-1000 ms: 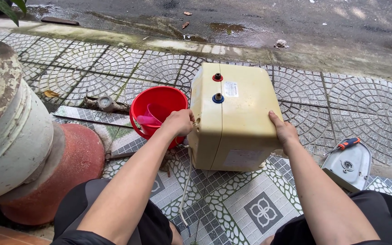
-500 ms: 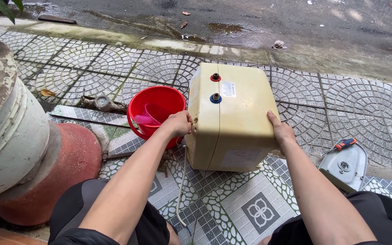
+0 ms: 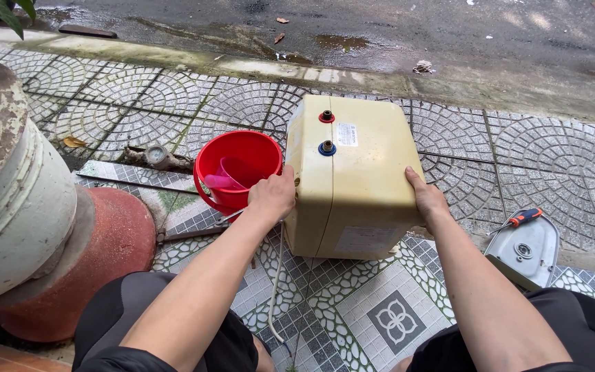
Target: The person works on a beige appliance placed on a tiled floor, using a wrench to tighten a nut on the side. They then handle a wire, attaching a metal loop to it and inserting it into the appliance.
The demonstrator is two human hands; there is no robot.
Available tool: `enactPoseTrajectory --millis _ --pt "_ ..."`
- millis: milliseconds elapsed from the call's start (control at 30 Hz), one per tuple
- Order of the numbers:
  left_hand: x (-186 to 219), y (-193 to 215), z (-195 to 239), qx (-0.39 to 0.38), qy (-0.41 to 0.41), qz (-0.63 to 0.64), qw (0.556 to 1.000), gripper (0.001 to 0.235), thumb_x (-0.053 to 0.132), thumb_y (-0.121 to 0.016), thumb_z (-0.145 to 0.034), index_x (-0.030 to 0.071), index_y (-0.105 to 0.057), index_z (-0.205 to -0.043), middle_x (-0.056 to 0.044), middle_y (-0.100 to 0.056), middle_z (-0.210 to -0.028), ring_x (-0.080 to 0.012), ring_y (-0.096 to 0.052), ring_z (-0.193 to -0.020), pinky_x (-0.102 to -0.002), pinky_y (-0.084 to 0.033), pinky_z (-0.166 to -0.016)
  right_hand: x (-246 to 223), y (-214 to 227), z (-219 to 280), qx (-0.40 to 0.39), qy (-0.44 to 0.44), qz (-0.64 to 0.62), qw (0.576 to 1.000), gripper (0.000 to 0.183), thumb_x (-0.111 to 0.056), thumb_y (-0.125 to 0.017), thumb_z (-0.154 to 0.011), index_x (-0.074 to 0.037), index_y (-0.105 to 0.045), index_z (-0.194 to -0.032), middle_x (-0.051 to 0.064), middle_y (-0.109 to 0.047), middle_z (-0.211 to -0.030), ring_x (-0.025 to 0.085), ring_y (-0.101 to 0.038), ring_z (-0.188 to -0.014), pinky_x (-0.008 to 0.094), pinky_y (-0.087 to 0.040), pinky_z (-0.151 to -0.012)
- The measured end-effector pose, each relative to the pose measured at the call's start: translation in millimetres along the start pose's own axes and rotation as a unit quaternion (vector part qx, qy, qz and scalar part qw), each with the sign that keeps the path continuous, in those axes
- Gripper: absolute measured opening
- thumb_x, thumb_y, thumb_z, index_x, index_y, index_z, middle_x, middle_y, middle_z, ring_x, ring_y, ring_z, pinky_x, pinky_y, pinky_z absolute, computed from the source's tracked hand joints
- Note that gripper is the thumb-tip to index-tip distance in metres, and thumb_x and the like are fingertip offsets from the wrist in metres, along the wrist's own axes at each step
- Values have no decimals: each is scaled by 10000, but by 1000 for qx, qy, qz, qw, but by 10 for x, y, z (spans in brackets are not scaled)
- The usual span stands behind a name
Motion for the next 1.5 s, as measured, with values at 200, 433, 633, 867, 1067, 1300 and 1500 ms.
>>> enactPoseTrajectory --millis 200,433,633,867,1067,1300,1500 --pt "33 -101 17 13 -35 -30 999 314 36 -352 -950 38 -432 -1253 -319 -692 -1109 -547 -665 -1110 -591 -519 -959 136 -37 -252 -2 8 4 1000 1096 -912 -503 -806 2 -590 -1403 216 -565 -1449 320 -445 -1426 438 -330 -1190" --pt "-47 -219 -25 1 31 136 990 340 98 -377 -936 25 -416 -1265 -339 -647 -1219 -550 -613 -1204 -620 -489 -1016 64 -29 -98 -2 3 -12 1000 1080 -898 -535 -794 -5 -594 -1399 211 -584 -1430 318 -465 -1412 433 -335 -1183" --pt "-49 -87 83 27 28 134 990 208 125 -426 -988 72 -460 -1187 -295 -674 -1178 -527 -641 -1174 -593 -515 -979 200 -64 -298 0 5 -25 1000 1028 -883 -546 -812 -21 -631 -1365 214 -627 -1364 349 -510 -1369 455 -370 -1149" --pt "-135 -156 6 80 -10 137 987 188 241 -428 -1058 115 -549 -1129 -202 -654 -1209 -466 -658 -1154 -559 -545 -964 83 -282 -1046 57 172 244 953 680 -642 -497 -944 -277 -445 -1515 184 -531 -1410 388 -531 -1332 565 -461 -1019" --pt "-241 -328 -143 117 24 188 975 196 306 -484 -1044 189 -630 -1104 -117 -646 -1158 -413 -680 -1124 -535 -572 -932 -584 -1185 272 -13 552 403 730 666 -225 -614 -939 -218 -382 -1564 121 -480 -1547 356 -495 -1389 514 -420 -1111" --pt "-357 -381 -182 143 33 267 952 182 340 -608 -999 258 -750 -1078 -55 -723 -1059 -348 -698 -1115 -477 -574 -942 -556 -1629 43 76 613 377 690 568 -372 -766 -836 -203 -579 -1345 -10 -597 -1392 257 -581 -1286 456 -479 -1059" --pt "-578 -579 -375 134 40 296 945 251 356 -681 -957 353 -762 -1194 -35 -735 -1200 -314 -648 -1225 -464 -544 -1022 -604 -1744 5 111 605 388 686 505 -433 -803 -765 -220 -576 -1162 -28 -574 -1191 260 -640 -1122 440 -573 -881"
Point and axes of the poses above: each hand's wrist, its own z-axis away from the middle knuckle, its own y-axis out of the back of the hand, x = y × z, the point moved 4 cm from there along -z, towards the middle knuckle
